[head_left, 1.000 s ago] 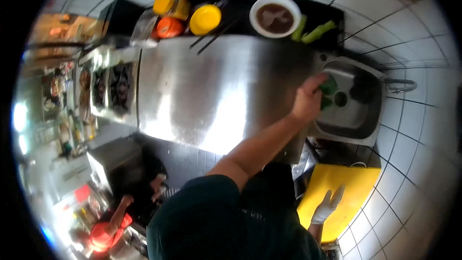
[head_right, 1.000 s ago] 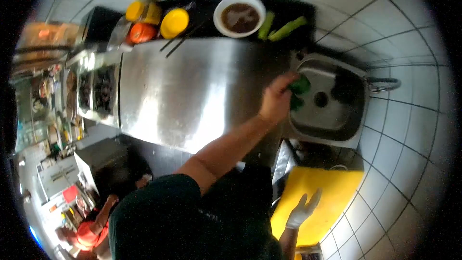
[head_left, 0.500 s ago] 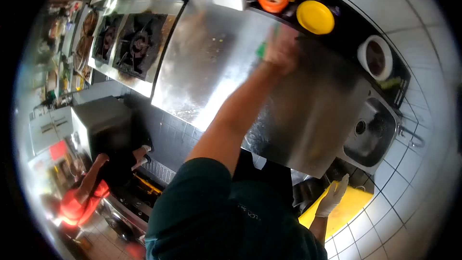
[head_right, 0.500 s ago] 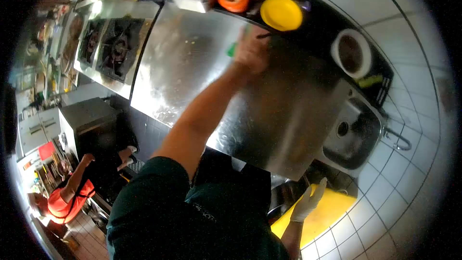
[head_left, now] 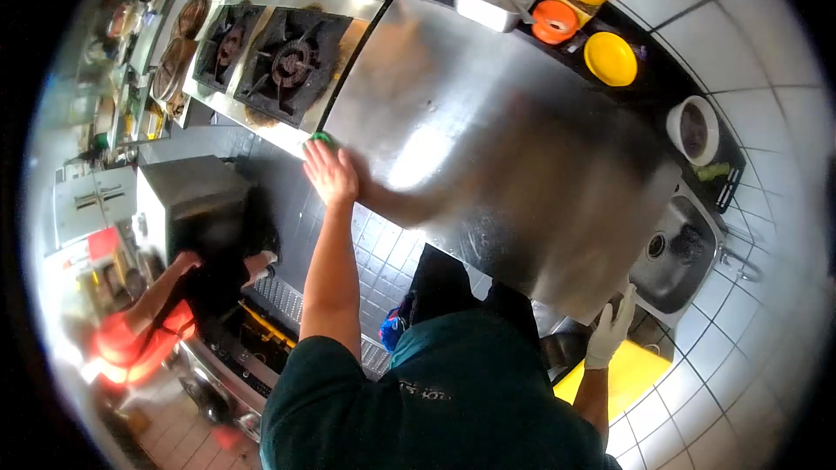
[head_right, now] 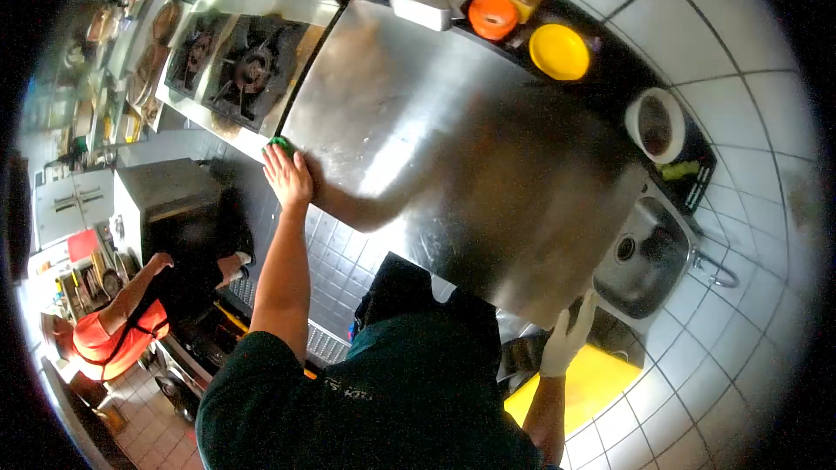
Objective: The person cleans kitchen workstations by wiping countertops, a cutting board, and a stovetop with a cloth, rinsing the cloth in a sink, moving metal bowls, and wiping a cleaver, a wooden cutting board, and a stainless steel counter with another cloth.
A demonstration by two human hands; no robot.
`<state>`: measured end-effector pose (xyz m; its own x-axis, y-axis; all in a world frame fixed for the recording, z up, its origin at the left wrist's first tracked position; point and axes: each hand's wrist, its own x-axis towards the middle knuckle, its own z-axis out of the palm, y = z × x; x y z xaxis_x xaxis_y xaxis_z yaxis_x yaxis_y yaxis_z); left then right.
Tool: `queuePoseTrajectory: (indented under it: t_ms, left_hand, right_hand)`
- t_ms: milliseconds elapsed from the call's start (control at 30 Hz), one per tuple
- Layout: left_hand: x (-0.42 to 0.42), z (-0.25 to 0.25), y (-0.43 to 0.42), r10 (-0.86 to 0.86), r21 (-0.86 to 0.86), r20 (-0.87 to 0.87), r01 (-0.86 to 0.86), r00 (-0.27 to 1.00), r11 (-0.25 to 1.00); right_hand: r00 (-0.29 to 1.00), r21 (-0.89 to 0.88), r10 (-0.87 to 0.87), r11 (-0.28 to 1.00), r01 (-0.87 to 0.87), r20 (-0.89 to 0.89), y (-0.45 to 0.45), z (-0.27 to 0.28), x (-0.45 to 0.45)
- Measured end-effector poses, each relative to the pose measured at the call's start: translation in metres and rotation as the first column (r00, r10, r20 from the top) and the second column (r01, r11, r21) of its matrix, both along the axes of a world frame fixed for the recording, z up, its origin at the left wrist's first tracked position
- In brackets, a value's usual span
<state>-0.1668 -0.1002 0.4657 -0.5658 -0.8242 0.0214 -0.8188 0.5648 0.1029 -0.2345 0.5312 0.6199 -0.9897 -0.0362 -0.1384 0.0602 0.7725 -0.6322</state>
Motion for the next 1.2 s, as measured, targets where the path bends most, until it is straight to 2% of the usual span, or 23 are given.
queuePoseTrajectory:
  t_ms: [67,133,233,267,300,333,367,400,500,533,600,633,733,833,867,900,933,967,1000,1033,1067,1167,1200]
  left_hand:
    - [-0.018,-0.009,-0.002,0.06,-0.042,0.033,-0.059,0.998,0.997]
    - [-0.06,-0.008,0.008,-0.004,0.014,-0.026,0.004,1.0,1.0]
    - [-0.143,-0.008,0.055,-0.244,-0.038,-0.036,0.243,0.969,0.969]
    - [-0.169,0.006,0.082,-0.339,0.053,-0.074,0.343,0.938,0.938]
    - [-0.191,-0.011,0.117,-0.459,-0.072,-0.158,0.454,0.874,0.888]
    - [-0.211,0.028,0.167,-0.521,0.109,-0.088,0.528,0.849,0.842]
    - [-0.221,0.035,0.214,-0.602,0.074,-0.109,0.61,0.791,0.789]
    - [-0.236,0.058,0.256,-0.644,0.2,-0.009,0.633,0.765,0.748]
    - [-0.224,0.057,0.389,-0.842,0.395,-0.187,0.824,0.506,0.407]
    - [-0.214,0.025,0.446,-0.909,0.392,-0.173,0.873,0.38,0.291]
    - [-0.174,0.091,0.491,-0.955,0.461,-0.279,0.886,0.102,-0.04]
    - [-0.154,0.083,0.516,-0.955,0.393,-0.294,0.915,0.035,-0.087]
    - [-0.099,0.03,0.553,-0.896,0.202,-0.44,0.966,-0.058,-0.161]
    - [-0.107,0.089,0.448,-0.978,0.461,-0.205,0.885,0.036,-0.064]
    - [-0.115,0.104,0.4,-0.973,0.608,-0.155,0.792,0.172,0.044]
    - [-0.093,0.065,0.357,-0.906,0.429,-0.202,0.865,0.373,0.261]
    - [-0.072,0.016,0.31,-0.817,0.244,-0.157,0.823,0.555,0.513]
    - [-0.077,0.033,0.243,-0.793,0.25,-0.031,0.773,0.608,0.583]
    - [-0.05,-0.009,0.185,-0.61,-0.014,-0.299,0.636,0.734,0.772]
    - [-0.03,0.007,0.125,-0.603,-0.111,-0.288,0.599,0.744,0.793]
    - [-0.012,-0.006,0.071,-0.602,-0.322,-0.168,0.534,0.781,0.782]
    - [0.026,0.0,-0.017,-0.242,-0.031,0.034,0.243,0.97,0.97]
    - [0.038,-0.023,-0.026,-0.306,-0.145,0.041,0.309,0.951,0.94]
  right_hand:
    - [1.0,-0.002,0.0,1.0,0.0,-0.015,0.016,0.002,0.008]
    - [0.999,0.005,-0.042,0.999,0.042,-0.017,0.036,0.006,0.021]
    - [0.988,0.088,-0.151,0.985,0.149,0.018,0.058,0.021,0.041]
    - [0.981,0.123,-0.191,0.975,0.186,0.031,0.067,0.025,0.047]
    - [0.991,0.2,-0.134,0.97,0.136,-0.026,0.08,0.023,0.055]
    - [0.989,0.188,-0.143,0.971,0.15,-0.047,0.089,0.02,0.061]
    - [0.986,0.179,-0.154,0.97,0.163,-0.062,0.097,0.018,0.069]
    - [0.984,0.17,-0.163,0.97,0.174,-0.077,0.106,0.017,0.078]
    - [0.981,0.282,0.001,0.958,0.054,-0.192,0.131,0.002,0.093]
    - [0.976,0.302,0.033,0.953,0.035,-0.217,0.133,0.002,0.098]
    - [0.98,0.252,-0.024,0.965,0.074,-0.196,0.111,0.026,0.083]
    - [0.982,0.205,-0.086,0.971,0.12,-0.165,0.094,0.044,0.073]
    - [0.975,0.289,0.039,0.957,0.027,-0.219,0.095,0.043,0.067]
    - [0.99,0.213,-0.011,0.976,0.041,-0.139,0.068,0.051,0.053]
    - [0.992,0.172,-0.023,0.984,0.045,-0.127,0.061,0.049,0.048]
    - [0.993,0.133,-0.039,0.99,0.054,-0.114,0.056,0.047,0.042]
    - [0.993,0.097,-0.055,0.993,0.065,-0.101,0.046,0.045,0.038]
    - [0.993,-0.043,-0.102,0.994,0.1,-0.063,0.026,0.054,0.03]
    - [0.996,-0.019,-0.045,0.999,0.044,-0.075,0.019,0.053,0.025]
    - [0.996,0.006,0.005,1.0,-0.004,-0.087,0.015,0.052,0.02]
    - [0.993,0.034,0.048,0.998,-0.044,-0.104,0.011,0.052,0.017]
    - [0.985,0.102,0.103,0.991,-0.089,-0.14,0.001,0.056,0.01]
    - [0.972,0.143,0.158,0.981,-0.134,-0.173,0.009,0.056,0.014]
